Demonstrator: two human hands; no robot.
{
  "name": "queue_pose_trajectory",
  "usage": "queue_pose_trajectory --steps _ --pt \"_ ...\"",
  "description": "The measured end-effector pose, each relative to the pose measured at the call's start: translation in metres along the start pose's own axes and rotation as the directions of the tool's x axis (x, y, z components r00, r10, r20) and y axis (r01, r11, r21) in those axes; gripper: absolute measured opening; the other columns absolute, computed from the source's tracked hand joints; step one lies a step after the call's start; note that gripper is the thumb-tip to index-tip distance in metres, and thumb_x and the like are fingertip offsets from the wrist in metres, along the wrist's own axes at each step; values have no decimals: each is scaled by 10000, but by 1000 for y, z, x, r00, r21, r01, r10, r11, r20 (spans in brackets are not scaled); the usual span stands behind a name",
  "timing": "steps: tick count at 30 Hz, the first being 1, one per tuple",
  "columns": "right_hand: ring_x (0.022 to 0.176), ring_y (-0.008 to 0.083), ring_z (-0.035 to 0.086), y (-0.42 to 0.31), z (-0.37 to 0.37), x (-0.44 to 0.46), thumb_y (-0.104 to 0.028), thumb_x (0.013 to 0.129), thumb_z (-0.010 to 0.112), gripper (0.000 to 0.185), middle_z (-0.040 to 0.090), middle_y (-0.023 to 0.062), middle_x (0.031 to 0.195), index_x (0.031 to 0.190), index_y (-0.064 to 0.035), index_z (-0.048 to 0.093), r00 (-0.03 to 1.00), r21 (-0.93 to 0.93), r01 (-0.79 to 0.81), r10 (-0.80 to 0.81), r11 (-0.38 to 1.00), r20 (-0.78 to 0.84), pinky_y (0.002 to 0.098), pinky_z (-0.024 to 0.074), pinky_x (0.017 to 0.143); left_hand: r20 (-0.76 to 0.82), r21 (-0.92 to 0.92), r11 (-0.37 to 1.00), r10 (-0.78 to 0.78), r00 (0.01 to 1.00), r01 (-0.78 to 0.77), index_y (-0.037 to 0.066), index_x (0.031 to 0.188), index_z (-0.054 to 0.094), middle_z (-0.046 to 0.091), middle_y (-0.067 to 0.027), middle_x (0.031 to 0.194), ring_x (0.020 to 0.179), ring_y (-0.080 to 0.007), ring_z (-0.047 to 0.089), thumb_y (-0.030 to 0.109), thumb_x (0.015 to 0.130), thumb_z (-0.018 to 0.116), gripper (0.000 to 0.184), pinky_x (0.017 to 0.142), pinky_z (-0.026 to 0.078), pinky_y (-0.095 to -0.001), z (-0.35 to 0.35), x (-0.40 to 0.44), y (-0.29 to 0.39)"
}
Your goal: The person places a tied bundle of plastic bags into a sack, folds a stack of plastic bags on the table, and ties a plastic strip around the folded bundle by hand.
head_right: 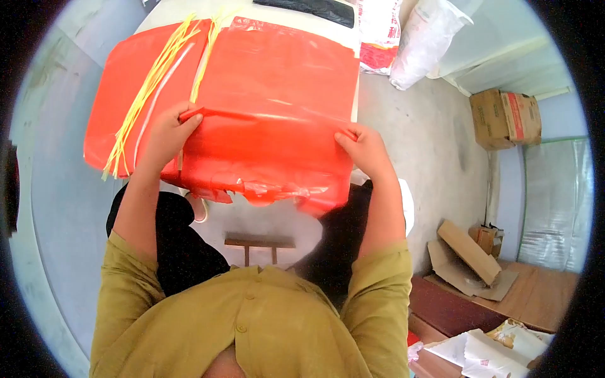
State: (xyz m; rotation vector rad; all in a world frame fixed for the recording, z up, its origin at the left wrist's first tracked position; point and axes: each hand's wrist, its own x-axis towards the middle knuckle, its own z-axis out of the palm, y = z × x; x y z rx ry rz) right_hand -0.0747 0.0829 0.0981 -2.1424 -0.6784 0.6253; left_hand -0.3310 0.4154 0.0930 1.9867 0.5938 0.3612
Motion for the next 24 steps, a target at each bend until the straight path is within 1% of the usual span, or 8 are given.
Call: queue_pose_trajectory --steps 8,11,13,14,16,18,20,24 --pt "954 139 654 41 39 20 -125 933 715 410 686 107 1140 1303 3 593 934 258 97 2 961 -356 286 536 816 -252 63 998 20 968 -4 18 1223 631 704 -115 968 888 -178 661 164 972 682 294 820 521 -323 39 32 -44" --pt "1009 228 659 34 46 14 -96 935 693 373 670 144 1167 1282 9 604 892 121 10 46 993 -450 340 530 890 -319 142 989 74 945 -29 15 1226 630 670 -196 1156 1074 -353 647 182 955 686 323 954 509 -417 45 35 -46" --pt "1037 309 646 37 48 11 -99 925 696 393 663 173 1179 1294 2 605 809 -288 166 -298 943 -507 396 512 941 -315 387 912 266 911 -133 31 1269 624 646 -188 1226 1142 -330 619 179 923 723 388 974 497 -428 44 29 -34" --pt "1051 350 639 38 48 9 -101 920 697 403 660 188 1185 1300 -2 606 746 -484 218 -464 848 -478 424 503 966 -295 500 848 358 886 -176 40 1291 620 634 -184 1260 1175 -319 606 177 908 741 424 985 490 -433 44 25 -26" --pt "1107 418 597 9 66 -8 -176 910 703 447 646 204 1200 1322 -25 613 810 -477 317 -496 820 -314 512 448 1030 -28 538 756 457 889 -372 38 1316 616 593 -198 1348 1256 -357 561 200 866 764 501 1053 453 -484 48 12 -8" --pt "1377 393 473 -21 96 -22 -181 896 731 560 510 188 1491 1416 -62 562 889 -486 409 -458 772 21 501 371 1157 220 503 672 509 832 -544 32 1344 603 555 -205 1422 1327 -375 521 228 833 783 575 1111 415 -517 65 -1 4" --pt "1459 385 383 -32 122 -24 -233 885 738 644 433 178 1567 1472 -84 517 849 -529 491 -515 692 115 506 303 1206 421 430 606 522 742 -670 21 1373 583 521 -207 1480 1390 -372 485 261 809 796 648 1161 376 -531 83 -10 9" --pt "1541 378 259 -39 119 -10 -318 875 742 767 315 160 1657 1547 -109 437 871 -578 482 -435 659 230 504 220 1256 403 486 642 438 803 -594 -2 1423 532 477 -194 1536 1453 -370 421 165 788 747 691 1198 356 -496 84 -7 2"
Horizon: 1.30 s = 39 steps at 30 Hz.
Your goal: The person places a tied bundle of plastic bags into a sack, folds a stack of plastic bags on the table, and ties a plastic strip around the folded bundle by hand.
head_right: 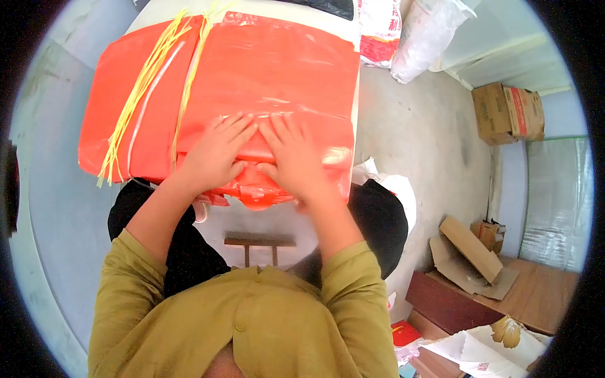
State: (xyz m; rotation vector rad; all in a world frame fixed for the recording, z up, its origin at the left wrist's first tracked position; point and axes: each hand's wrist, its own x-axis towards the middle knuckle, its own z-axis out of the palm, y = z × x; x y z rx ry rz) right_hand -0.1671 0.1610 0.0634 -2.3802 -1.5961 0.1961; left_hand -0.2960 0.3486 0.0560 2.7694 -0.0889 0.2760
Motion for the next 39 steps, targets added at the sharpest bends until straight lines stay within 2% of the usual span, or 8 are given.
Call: queue_pose_trajectory --steps 14,17,20,22,26,31,35,39 --pt "1315 378 545 55 -36 -32 14 827 584 535 625 155 1360 1345 -111 634 985 -94 -170 166 981 -50 456 462 1092 -107 289 945 -126 986 152 78 1359 627 615 -181 1403 1288 -382 582 19 807 607 555 1074 475 -473 -12 -11 -33" --pt "1268 385 572 38 -89 -8 0 809 616 533 650 139 1321 1328 -118 640 871 -286 -374 440 882 218 481 455 1083 15 -22 958 -285 958 286 62 1322 651 697 -184 1266 1130 -397 667 12 809 598 518 976 533 -466 -39 -5 -21" --pt "1290 395 538 51 -106 -7 -56 835 691 532 581 172 1397 1356 -132 619 921 -335 -259 126 906 -370 490 427 1097 41 -167 927 -333 942 335 21 1283 656 747 -148 1152 1014 -346 716 5 833 586 456 883 562 -431 -52 -6 -15" --pt "1327 375 516 27 -126 4 -93 877 718 552 526 181 1456 1409 -117 574 631 -260 -221 -65 940 -773 482 407 1116 298 -661 546 -439 848 515 11 1283 650 740 -116 1163 1029 -281 711 9 859 594 428 863 557 -395 -60 -7 -13" --pt "1376 239 445 19 -71 18 -145 1006 645 700 439 155 1533 1585 -18 273 662 732 162 477 661 -578 415 356 1160 594 -790 -386 -285 753 477 9 1349 597 689 -76 1220 1106 -201 666 -6 892 618 457 907 544 -361 -35 -14 -1" --pt "1147 192 610 17 37 1 -67 993 633 729 490 132 1494 1611 -18 248 801 905 -191 593 381 -81 339 513 980 583 -812 -223 -279 763 539 67 1621 139 646 -126 1158 1094 -227 634 2 887 658 901 914 543 -385 -1 -25 13" --pt "1118 173 618 20 34 -7 -42 985 639 681 501 126 1485 1588 -9 325 826 882 -247 563 403 -26 316 520 954 667 -518 378 -384 639 767 66 1621 146 613 -173 1192 1074 -248 629 96 900 693 905 881 540 -409 -43 -14 19" --pt "1143 184 596 31 45 -5 -65 991 636 661 516 134 1468 1582 -11 346 801 591 -272 519 760 -299 327 520 951 344 -504 634 -476 810 587 26 1569 307 594 -205 1260 1112 -329 623 182 897 730 809 947 520 -436 -23 -19 3"
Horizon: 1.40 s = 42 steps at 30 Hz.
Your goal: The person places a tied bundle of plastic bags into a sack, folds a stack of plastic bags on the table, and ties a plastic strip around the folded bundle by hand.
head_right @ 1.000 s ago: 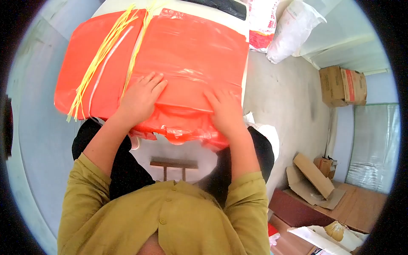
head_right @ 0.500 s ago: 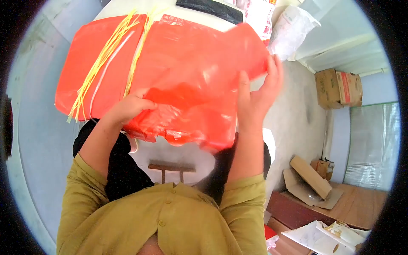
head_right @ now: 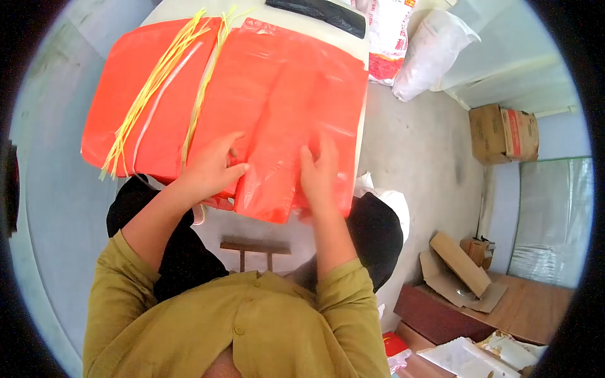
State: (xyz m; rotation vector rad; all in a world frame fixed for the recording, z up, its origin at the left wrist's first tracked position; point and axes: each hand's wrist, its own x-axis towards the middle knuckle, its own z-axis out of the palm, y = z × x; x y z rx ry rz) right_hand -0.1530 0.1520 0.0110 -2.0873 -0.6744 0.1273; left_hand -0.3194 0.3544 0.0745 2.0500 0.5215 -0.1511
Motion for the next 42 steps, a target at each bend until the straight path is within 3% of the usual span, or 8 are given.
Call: queue_pose_trajectory --steps 4,17,20,23,30,35,38,42 --pt "1212 232 551 -31 -5 7 -98 981 658 681 489 153 1492 1584 -27 350 991 28 -105 102 994 90 351 511 972 -174 121 936 347 922 -330 -5 1495 447 510 -231 1433 1288 -413 533 220 878 762 729 1089 452 -449 14 9 5" --pt "1531 288 271 -70 9 53 -5 976 600 895 133 152 1707 1669 -146 51 943 607 -292 119 739 310 393 346 1190 -141 224 923 347 927 -312 -1 1575 312 139 -282 1670 1556 -446 152 346 841 801 948 1246 267 -481 41 26 19" --pt "1518 269 298 -56 9 66 29 987 551 893 117 130 1714 1671 -173 14 876 748 -456 92 482 474 389 353 1185 -120 288 896 384 916 -338 31 1578 327 142 -261 1677 1559 -445 140 359 816 804 957 1241 248 -538 39 27 21" --pt "1426 261 426 -65 6 76 39 966 545 872 284 143 1658 1672 -145 68 886 723 -431 101 539 453 368 420 1113 -80 394 844 426 901 -364 92 1575 365 161 -248 1677 1561 -436 147 343 802 794 919 1223 222 -621 37 28 25" --pt "1422 206 432 -53 18 118 38 973 559 666 336 152 1635 1590 -147 389 866 487 -380 117 786 486 323 411 1112 -1 487 748 517 856 -451 163 1517 481 245 -219 1659 1549 -412 199 331 851 726 729 1197 225 -670 41 30 21" --pt "1408 261 457 -49 30 142 -29 976 601 523 472 206 1533 1490 -104 541 929 101 33 -68 994 365 364 416 1110 71 512 706 533 843 -489 163 1506 502 295 -172 1653 1539 -388 234 347 892 681 666 1190 242 -661 45 30 15" --pt "1426 381 422 -21 43 151 -115 971 648 512 449 253 1534 1473 -92 551 874 -463 484 -381 742 302 476 367 1152 76 541 689 532 843 -483 161 1507 502 310 -163 1647 1534 -382 245 361 901 668 659 1190 243 -659 44 30 18" --pt "1464 468 325 -31 40 144 -202 948 687 532 384 247 1585 1460 -116 570 901 -510 413 -419 755 111 585 259 1197 73 549 685 532 844 -479 159 1509 499 320 -164 1640 1528 -381 256 366 901 662 663 1188 245 -659 46 31 16"
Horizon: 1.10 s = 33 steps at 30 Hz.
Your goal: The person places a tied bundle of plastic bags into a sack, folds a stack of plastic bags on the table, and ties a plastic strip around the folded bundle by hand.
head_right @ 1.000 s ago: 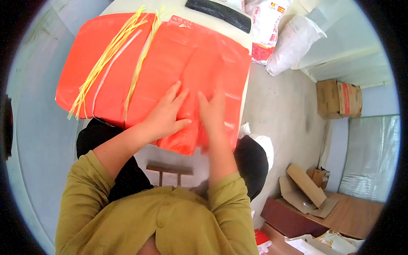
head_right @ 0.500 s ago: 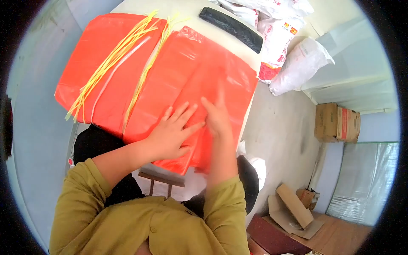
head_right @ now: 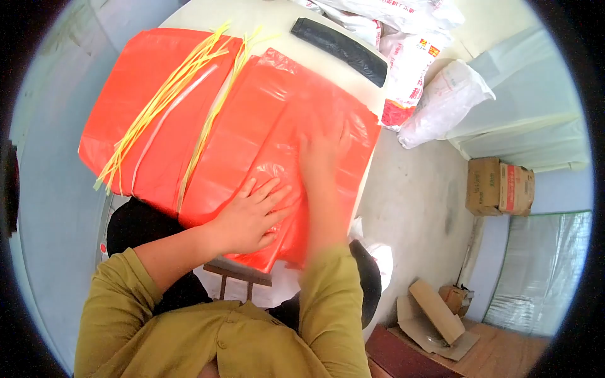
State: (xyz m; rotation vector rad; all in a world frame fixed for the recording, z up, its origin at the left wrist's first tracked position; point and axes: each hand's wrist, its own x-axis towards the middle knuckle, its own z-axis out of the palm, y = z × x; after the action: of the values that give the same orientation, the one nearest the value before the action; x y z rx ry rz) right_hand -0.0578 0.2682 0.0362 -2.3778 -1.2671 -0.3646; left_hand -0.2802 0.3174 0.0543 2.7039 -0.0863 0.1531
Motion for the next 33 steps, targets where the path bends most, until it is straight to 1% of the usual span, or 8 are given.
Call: queue_pose_trajectory --steps 2,5,15,18,21,24,27,33 --pt "1506 455 269 -19 -24 -9 -242 948 681 536 334 214 1630 1461 -130 574 994 -14 96 -95 995 48 592 219 1217 25 -8 1000 -10 1000 10 159 1509 500 322 -161 1639 1525 -381 259 364 899 662 663 1187 246 -658 -1 0 0" --pt "1544 433 214 -35 -23 -29 -308 962 646 559 267 157 1681 1490 -152 544 861 163 227 -276 960 427 597 168 1237 46 -22 1000 -19 999 20 160 1502 508 324 -154 1640 1525 -378 261 359 898 659 654 1186 249 -656 -4 1 2" --pt "1558 405 193 3 18 7 -447 1017 554 642 252 153 1690 1570 -148 420 956 -30 -38 45 999 291 569 151 1248 48 35 999 27 998 -28 181 1500 520 341 -129 1643 1534 -355 265 398 902 653 651 1199 255 -624 -2 -9 2" --pt "1542 416 216 7 21 6 -433 981 631 710 285 186 1665 1573 -117 400 985 41 -46 38 998 171 557 188 1244 69 25 996 87 994 -89 200 1498 527 364 -117 1631 1530 -353 274 454 893 661 669 1199 256 -624 -3 -15 -1" --pt "1476 391 353 6 15 -7 -304 930 734 812 346 238 1610 1600 -95 325 988 178 -143 150 974 -22 523 346 1183 80 4 993 116 990 -117 218 1494 533 369 -111 1629 1526 -351 281 492 885 666 681 1194 261 -631 -3 -19 0" --pt "1363 327 486 5 2 -49 -157 882 785 925 391 254 1556 1624 -86 237 920 469 -363 388 805 46 447 483 1064 68 23 992 124 990 -126 227 1497 530 365 -112 1630 1523 -349 286 502 884 665 685 1185 269 -643 -1 -19 -2" --pt "1219 271 585 -14 -28 -88 -109 889 769 968 451 251 1493 1639 -86 157 878 688 -449 424 569 222 382 539 962 80 43 991 121 989 -125 226 1499 528 349 -115 1639 1530 -348 273 500 884 665 687 1180 266 -657 4 -21 -2" --pt "1117 278 642 -43 -44 -93 -73 876 767 1001 534 263 1398 1640 -69 120 803 577 -594 461 561 379 359 565 898 16 18 989 145 989 -146 205 1510 509 299 -116 1660 1552 -356 221 478 869 690 720 1183 243 -676 6 -28 0"
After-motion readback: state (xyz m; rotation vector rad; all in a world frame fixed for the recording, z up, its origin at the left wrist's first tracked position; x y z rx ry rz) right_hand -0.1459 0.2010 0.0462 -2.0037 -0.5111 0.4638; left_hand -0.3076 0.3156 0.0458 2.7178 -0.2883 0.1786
